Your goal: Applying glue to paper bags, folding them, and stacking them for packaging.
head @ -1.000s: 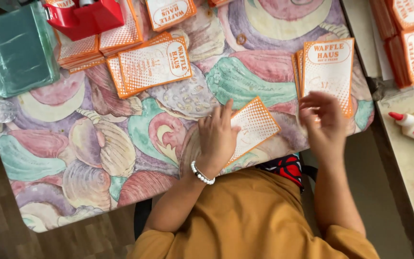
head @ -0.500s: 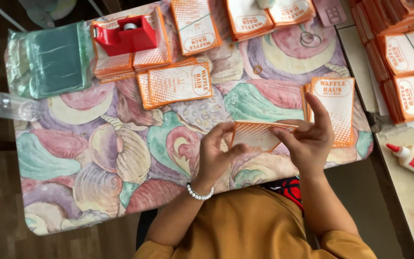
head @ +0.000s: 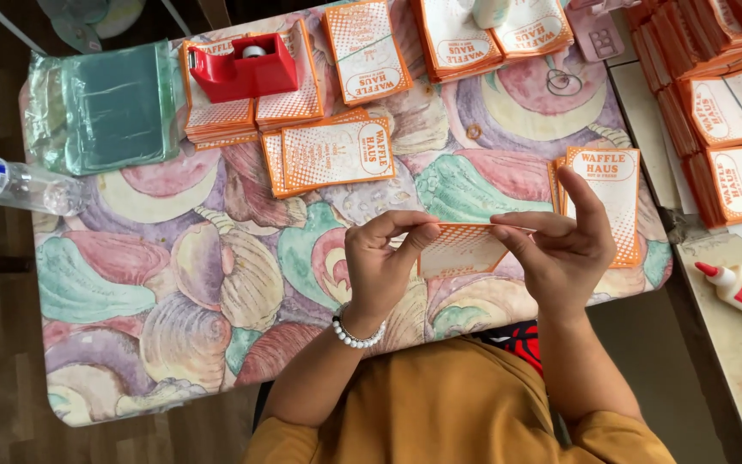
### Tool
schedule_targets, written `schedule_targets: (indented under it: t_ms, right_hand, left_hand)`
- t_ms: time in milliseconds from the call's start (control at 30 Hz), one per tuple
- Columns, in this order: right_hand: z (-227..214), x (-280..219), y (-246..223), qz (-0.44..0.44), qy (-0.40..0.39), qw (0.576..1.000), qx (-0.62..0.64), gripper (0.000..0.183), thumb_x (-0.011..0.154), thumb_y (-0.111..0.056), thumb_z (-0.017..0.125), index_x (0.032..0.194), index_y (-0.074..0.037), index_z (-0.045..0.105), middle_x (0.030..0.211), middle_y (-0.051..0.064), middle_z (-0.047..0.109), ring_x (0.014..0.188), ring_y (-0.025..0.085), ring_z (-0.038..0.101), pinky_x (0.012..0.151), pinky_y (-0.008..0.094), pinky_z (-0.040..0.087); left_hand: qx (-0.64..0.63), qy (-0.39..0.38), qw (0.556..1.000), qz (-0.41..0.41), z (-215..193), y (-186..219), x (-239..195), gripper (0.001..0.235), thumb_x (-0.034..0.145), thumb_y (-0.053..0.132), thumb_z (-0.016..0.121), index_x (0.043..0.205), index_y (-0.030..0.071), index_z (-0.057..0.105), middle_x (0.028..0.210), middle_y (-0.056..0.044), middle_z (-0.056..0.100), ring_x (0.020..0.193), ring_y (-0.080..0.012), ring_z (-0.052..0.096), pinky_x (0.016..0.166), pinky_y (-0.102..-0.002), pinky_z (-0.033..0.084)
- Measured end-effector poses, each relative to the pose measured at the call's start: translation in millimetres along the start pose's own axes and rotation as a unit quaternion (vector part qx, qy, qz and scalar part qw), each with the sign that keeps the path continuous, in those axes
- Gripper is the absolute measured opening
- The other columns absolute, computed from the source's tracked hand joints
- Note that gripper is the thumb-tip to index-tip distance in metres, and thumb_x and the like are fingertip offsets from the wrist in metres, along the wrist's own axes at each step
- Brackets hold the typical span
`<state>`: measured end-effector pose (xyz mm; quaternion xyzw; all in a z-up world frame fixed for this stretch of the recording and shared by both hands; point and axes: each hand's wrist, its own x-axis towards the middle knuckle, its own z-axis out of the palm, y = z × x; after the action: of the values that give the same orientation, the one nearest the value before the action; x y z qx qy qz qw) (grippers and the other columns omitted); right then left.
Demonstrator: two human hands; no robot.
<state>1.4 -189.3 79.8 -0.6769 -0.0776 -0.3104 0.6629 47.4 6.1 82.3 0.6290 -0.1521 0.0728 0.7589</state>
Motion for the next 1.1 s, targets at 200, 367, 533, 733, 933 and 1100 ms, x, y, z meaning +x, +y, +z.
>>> schedule_targets:
  t_ms: [200,367,533,733,933,1100]
  right_hand:
    - [6,-1,2,0.033,-0.001,0.999,-0.008,0.088,0.079,0.014,0.084,0.155,0.0,0.041,0.082,0.028,0.071,0.057,0.013,0.056,0.058,0.021,0.046]
    - [15,3,2,0.104,-0.008,0.995,-0.011,0.081,0.082,0.008,0.082,0.154,-0.004,0.045,0.082,0.023,0.072,0.055,0.004,0.044,0.052,0.018,0.038]
    - [11,5,17,0.085,-0.02,0.996,-0.008,0.08,0.084,0.011,0.08,0.154,-0.001,0.044,0.085,0.024,0.072,0.059,0.009,0.055,0.06,0.021,0.048]
    - [22,16,0,0.028,-0.076,0.996,-0.036,0.083,0.077,0.016,0.083,0.15,0.007,0.045,0.083,0.024,0.073,0.067,0.021,0.069,0.076,0.032,0.058]
    - [-2,38,-22,-0.054,-0.24,0.961,-0.123,0.101,0.063,-0.02,0.09,0.15,0.004,0.044,0.12,0.019,0.067,0.109,0.03,0.066,0.105,0.04,0.053]
    - [-33,31,17,-0.007,-0.231,0.972,-0.046,0.113,0.062,-0.031,0.08,0.158,0.004,0.031,0.148,0.031,0.053,0.142,0.038,0.054,0.123,0.042,0.045]
  left_hand:
    - [0.059,0.022,0.998,0.028,-10,8,-2,0.007,0.084,0.011,0.084,0.086,0.006,0.079,0.07,-0.005,0.078,0.08,-0.01,0.076,0.079,-0.026,0.059]
    - [0.05,0.022,0.998,-0.034,-15,9,-2,0.008,0.086,0.012,0.082,0.085,0.006,0.078,0.067,-0.005,0.076,0.081,-0.0079,0.072,0.079,-0.028,0.058]
    - [0.037,0.031,0.998,-0.045,-20,2,-2,0.006,0.086,0.01,0.082,0.084,0.005,0.078,0.066,-0.006,0.076,0.08,-0.0063,0.069,0.078,-0.028,0.058]
    - [0.139,-0.105,0.984,0.04,-30,33,14,0.04,0.083,0.024,0.084,0.112,0.001,0.069,0.094,-0.018,0.077,0.094,-0.0342,0.075,0.085,-0.045,0.058]
    - [0.213,-0.11,0.968,0.074,-26,28,10,0.006,0.093,0.012,0.074,0.097,0.007,0.076,0.085,-0.006,0.078,0.083,-0.0246,0.076,0.075,-0.033,0.059]
    - [-0.023,0.071,0.993,-0.087,-31,-19,-14,0.02,0.089,0.018,0.079,0.098,0.002,0.073,0.085,-0.004,0.075,0.081,-0.0067,0.069,0.072,-0.019,0.057]
